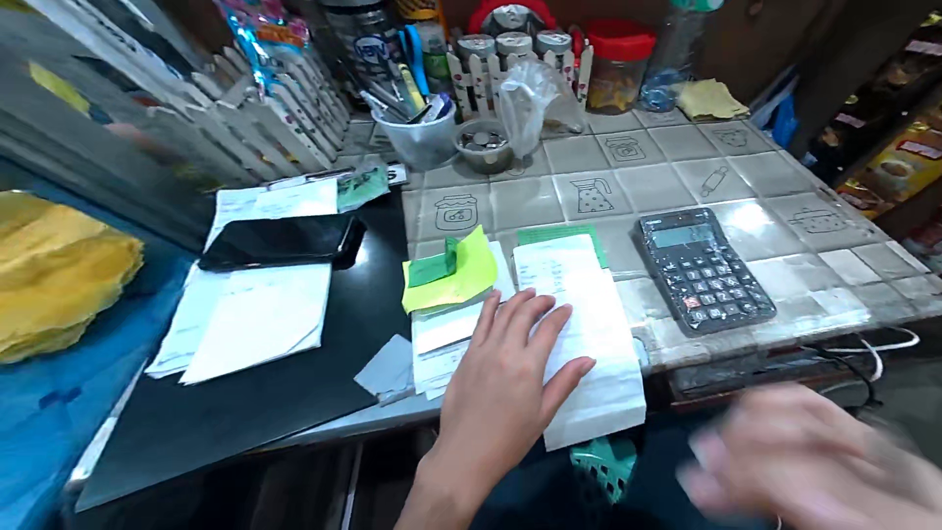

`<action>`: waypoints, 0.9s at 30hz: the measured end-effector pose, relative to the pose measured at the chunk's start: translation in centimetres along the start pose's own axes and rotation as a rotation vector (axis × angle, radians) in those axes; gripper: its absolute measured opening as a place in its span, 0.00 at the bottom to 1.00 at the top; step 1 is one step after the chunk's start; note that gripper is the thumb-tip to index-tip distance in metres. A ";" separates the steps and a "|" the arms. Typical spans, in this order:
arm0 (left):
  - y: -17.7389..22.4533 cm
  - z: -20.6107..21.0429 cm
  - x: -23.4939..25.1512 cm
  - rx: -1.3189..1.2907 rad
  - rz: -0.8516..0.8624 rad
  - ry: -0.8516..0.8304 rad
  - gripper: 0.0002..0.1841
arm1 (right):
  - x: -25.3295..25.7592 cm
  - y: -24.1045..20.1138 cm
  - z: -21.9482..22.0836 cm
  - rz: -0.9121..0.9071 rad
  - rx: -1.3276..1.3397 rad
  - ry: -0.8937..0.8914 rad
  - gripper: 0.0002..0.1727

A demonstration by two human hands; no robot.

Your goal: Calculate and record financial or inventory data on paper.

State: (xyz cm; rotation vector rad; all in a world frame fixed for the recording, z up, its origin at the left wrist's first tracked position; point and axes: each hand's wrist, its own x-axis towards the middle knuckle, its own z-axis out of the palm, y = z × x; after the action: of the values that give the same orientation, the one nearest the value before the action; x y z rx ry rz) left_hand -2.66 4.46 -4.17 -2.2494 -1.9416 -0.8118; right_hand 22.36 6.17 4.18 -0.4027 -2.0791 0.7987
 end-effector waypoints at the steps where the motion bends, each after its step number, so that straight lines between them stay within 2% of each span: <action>1: -0.1 0.0 0.0 -0.022 0.008 0.006 0.28 | -1.0 2.4 1.4 -0.063 -0.211 -0.025 0.19; 3: -0.2 -0.2 -0.2 -0.074 0.015 0.009 0.25 | -3.0 6.1 4.4 -0.143 -0.475 -0.092 0.24; 5: -0.3 -0.4 -0.3 -0.097 0.017 0.006 0.24 | -5.1 8.4 6.6 -0.154 -0.553 -0.091 0.27; 8: -0.4 -0.5 -0.4 -0.119 0.018 -0.004 0.24 | -7.0 10.8 8.4 -0.195 -0.633 -0.010 0.24; 12: -0.5 -0.5 -0.5 -0.130 0.010 -0.005 0.24 | -6.9 11.7 9.3 -0.261 -0.698 0.116 0.23; 15: -0.5 -0.6 -0.4 -0.130 0.008 -0.012 0.24 | -5.5 11.1 8.6 -0.277 -0.629 0.212 0.15; 19: -0.4 -0.7 -0.3 -0.117 0.026 -0.026 0.22 | -3.2 8.5 6.3 -0.146 -0.312 0.355 0.13; 22: -0.5 -0.7 -0.3 -0.129 0.035 -0.025 0.23 | -0.7 6.9 4.7 0.052 -0.161 0.472 0.10; 27: -0.5 -0.6 -0.2 -0.135 0.028 -0.006 0.24 | 1.0 7.1 3.5 0.417 0.158 0.482 0.17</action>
State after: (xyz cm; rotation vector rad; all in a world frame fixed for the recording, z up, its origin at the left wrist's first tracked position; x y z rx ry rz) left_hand -3.36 4.11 -3.86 -2.3495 -1.9082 -0.9610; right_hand 18.85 10.62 -1.49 -0.8663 -1.4897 0.9862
